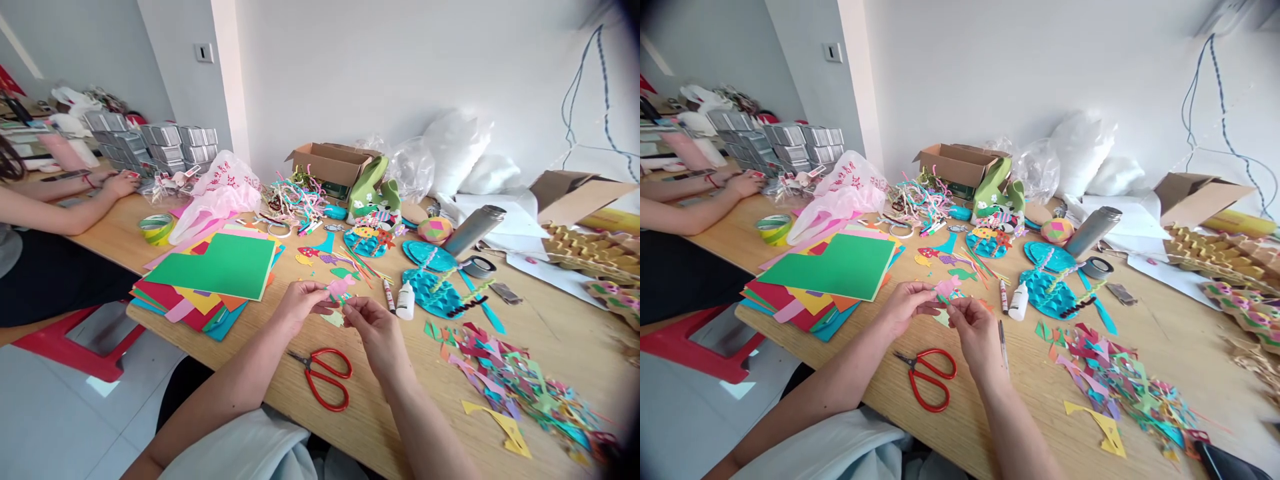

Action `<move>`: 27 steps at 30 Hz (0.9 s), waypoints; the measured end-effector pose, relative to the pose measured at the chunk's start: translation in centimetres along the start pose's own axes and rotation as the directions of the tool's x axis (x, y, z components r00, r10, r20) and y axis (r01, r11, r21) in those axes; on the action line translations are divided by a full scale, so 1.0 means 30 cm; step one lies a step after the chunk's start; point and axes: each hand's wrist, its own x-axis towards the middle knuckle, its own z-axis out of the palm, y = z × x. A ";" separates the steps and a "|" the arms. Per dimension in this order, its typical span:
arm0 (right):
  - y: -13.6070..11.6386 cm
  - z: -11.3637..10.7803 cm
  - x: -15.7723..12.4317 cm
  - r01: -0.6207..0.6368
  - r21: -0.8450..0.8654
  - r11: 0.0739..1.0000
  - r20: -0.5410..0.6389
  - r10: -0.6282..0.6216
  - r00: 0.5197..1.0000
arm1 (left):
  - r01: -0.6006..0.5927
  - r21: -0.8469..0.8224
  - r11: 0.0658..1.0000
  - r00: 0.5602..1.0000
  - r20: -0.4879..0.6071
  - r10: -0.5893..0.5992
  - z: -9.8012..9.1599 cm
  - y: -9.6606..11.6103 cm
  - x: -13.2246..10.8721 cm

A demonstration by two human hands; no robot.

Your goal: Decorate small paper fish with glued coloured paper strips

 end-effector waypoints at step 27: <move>0.014 0.018 0.003 0.030 0.144 0.989 -0.120 -0.013 0.993 | 0.014 0.034 0.999 1.000 -0.021 -0.014 0.011 -0.003 -0.003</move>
